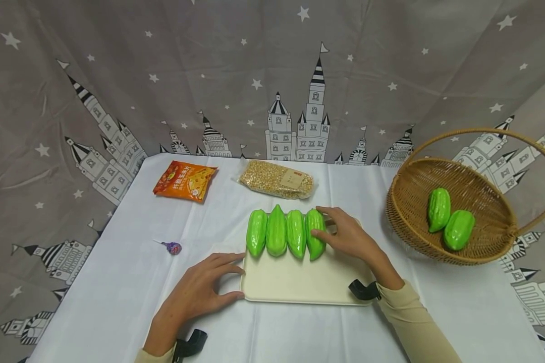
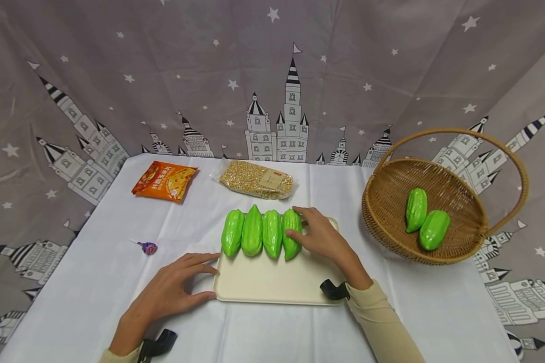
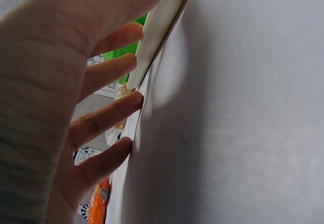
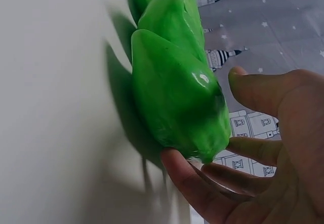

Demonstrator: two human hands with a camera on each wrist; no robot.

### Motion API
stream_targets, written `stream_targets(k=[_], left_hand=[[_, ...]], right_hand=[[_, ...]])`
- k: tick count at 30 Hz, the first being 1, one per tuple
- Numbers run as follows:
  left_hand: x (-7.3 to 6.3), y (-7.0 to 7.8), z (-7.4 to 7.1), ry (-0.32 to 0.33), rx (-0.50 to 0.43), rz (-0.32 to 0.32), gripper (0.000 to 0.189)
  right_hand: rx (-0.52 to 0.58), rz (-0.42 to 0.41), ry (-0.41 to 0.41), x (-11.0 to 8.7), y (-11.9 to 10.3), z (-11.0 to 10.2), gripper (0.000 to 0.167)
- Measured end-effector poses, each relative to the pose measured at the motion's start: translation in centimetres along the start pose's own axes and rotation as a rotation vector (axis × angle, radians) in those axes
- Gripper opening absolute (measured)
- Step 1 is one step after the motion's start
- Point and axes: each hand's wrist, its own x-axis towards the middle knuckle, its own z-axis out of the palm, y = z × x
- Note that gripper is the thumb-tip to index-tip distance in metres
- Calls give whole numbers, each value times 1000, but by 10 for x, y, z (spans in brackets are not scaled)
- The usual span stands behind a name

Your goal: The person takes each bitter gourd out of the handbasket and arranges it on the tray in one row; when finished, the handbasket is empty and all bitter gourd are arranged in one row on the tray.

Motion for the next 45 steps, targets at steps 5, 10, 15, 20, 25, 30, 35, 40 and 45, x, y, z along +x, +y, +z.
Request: stream_targets(k=[5,10,15,20,25,30,35,40,45], left_hand=[[0,0,1,4,7,5,44],[1,1,0,-6,5,-4,44],[1,1,-1,-6,2,-6,44],[1,2,-1,-22,-3,-27,42],[1,2,-1,-31,-2,-33,43],[1,2,0,-26,2,-28,43],[1,1,0,-23,2,-28,43],[0,1,0,-25,2,-28,43],[0,0,1,-22,7,-19,43]], right_hand=[[24,15,12,-2,-1,-4,70],[67,15,50,-6,-2,-14,66],[24,-10,109,-14,-3,-31,60],[-15,-12,152,-25,-7,-53,59],[-24,-31,209,-38,-9,-76,55],[-47,-33,292,-48,-5,-97,46],[-65,-24,341,-56,0,-120,45],[-108,-21,376,-62,8,-145,44],[-174,48,353,-63,16,-173,48]])
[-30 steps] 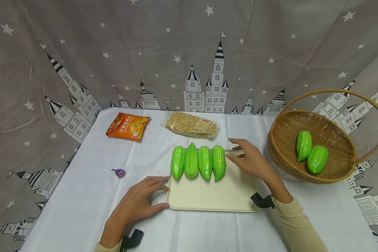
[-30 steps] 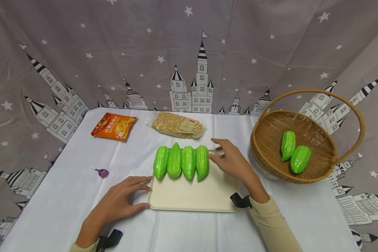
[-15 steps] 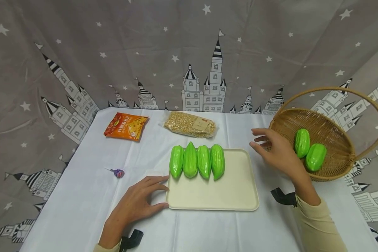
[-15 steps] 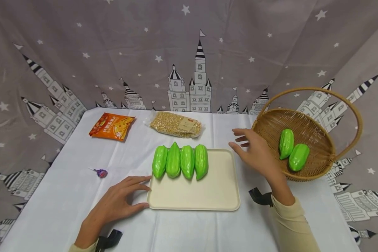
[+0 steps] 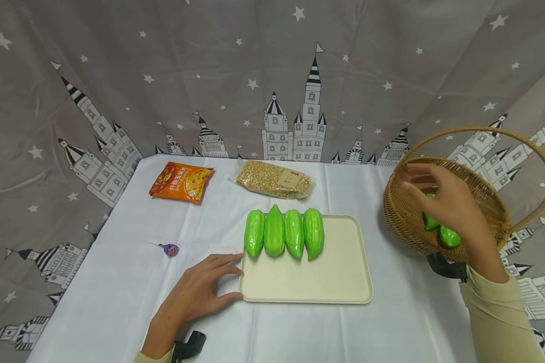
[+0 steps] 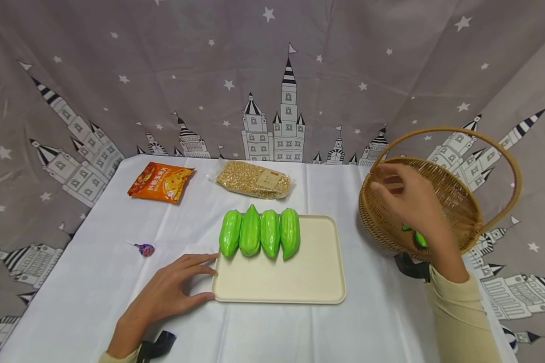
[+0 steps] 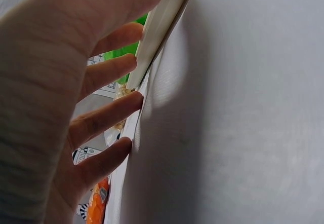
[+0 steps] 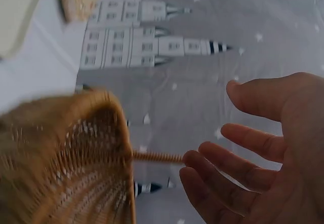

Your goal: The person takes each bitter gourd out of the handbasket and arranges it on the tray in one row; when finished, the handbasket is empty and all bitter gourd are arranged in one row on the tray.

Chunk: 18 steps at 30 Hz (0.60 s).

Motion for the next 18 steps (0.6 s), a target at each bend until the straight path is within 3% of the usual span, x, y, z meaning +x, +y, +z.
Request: stream_targets(k=[6,12,18], left_hand=[[0,0,-1,-10,-6,-4,45],[1,0,0,19,0,17,44],[0,0,1,39,-1,30,44]], right_hand=[[-68,59,-60,14,26,-16,55],[-111,134,-141,23,57,-24,60],[-169,156,-199,31,81,-30,64]])
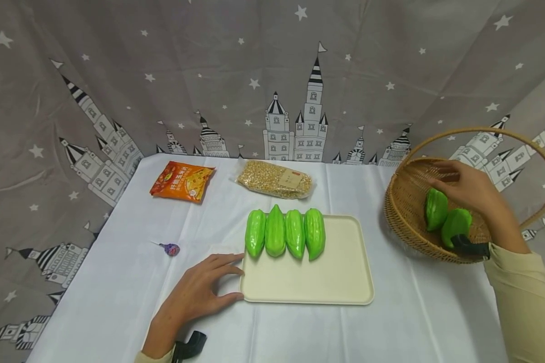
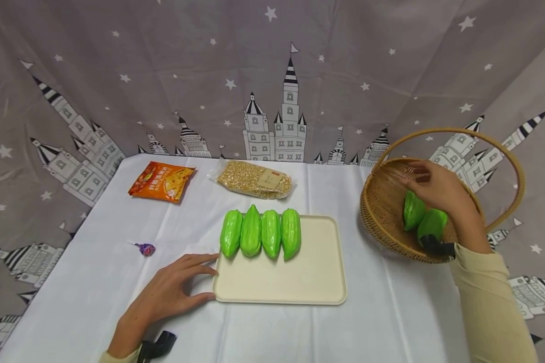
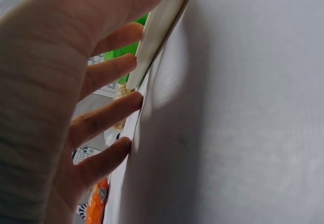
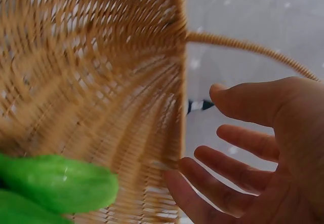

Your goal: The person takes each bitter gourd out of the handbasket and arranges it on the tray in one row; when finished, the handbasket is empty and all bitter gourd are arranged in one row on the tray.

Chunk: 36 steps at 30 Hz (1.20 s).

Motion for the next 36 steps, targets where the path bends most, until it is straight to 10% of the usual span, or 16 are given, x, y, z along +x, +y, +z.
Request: stream_targets(k=[13,36], left_hand=[[1,1,-1,-38,-10,-31,44],[0,1,-2,-45,3,-36,45]], right_hand=[[-50,36,-195,13,37,2,71],[-49,-3,-287,16,63,27,79]])
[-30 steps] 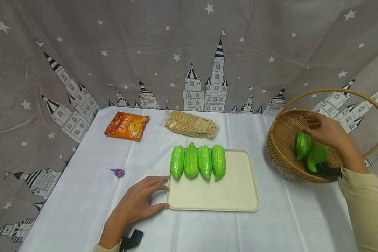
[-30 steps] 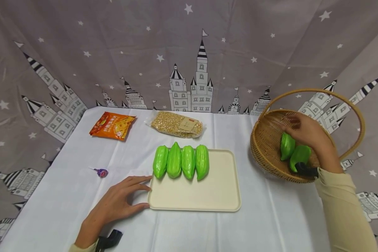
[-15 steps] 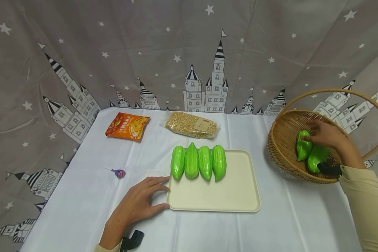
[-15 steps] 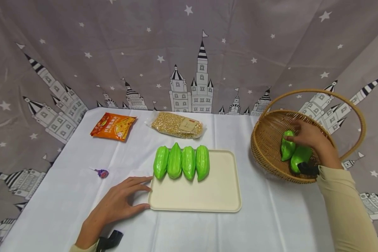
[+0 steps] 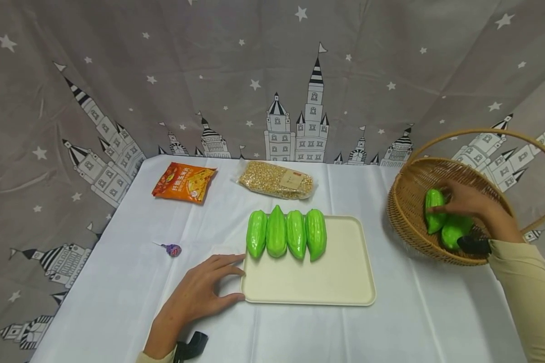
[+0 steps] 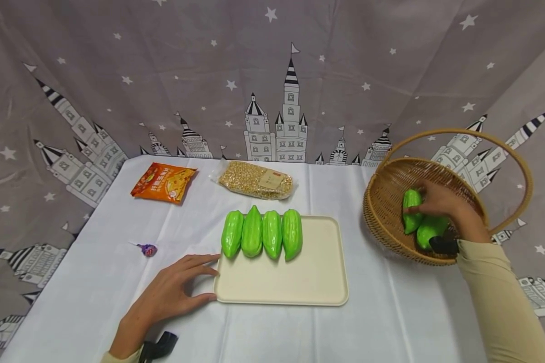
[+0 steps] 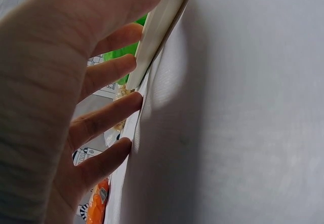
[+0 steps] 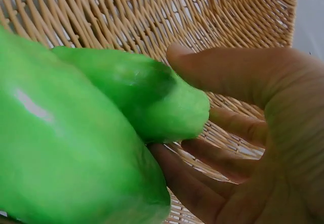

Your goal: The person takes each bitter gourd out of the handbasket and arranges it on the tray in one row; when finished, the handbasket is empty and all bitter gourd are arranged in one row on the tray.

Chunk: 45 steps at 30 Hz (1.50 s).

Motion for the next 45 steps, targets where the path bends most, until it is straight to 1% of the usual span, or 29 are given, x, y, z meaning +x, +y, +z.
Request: stream_targets(k=[6,13,20,22,30,33,38,42,45], left_hand=[[0,0,0,17,7,17,45],[0,1,1,10,-8,6,44],[-1,0,1,13,-16,14,43],[-1,1,1,15,-14,14,43],[-2,1,2,22,13,21,42],[-2,0,2,34,17,30,43],[-1,0,2,41,17,37,43],[-1,0,2,34,21,27,44],[-1,0,1,28,21,17,44]], right_hand=[[-3,-35,12,1,0,4,74],[-14,-77,35,1,-2,5,74],[-18,-64,47,-4,-8,0,79],[-20,-72,60,-6,-10,-1,78],[-29,-177,187,-12,-21,-6,71],[-15,-200,226,-15,-27,-8,71],[-30,-232,299,-20,-36,-11,70],[-16,-254,332,-27,-48,-15,70],[-2,-258,339,-32,-58,-17,72]])
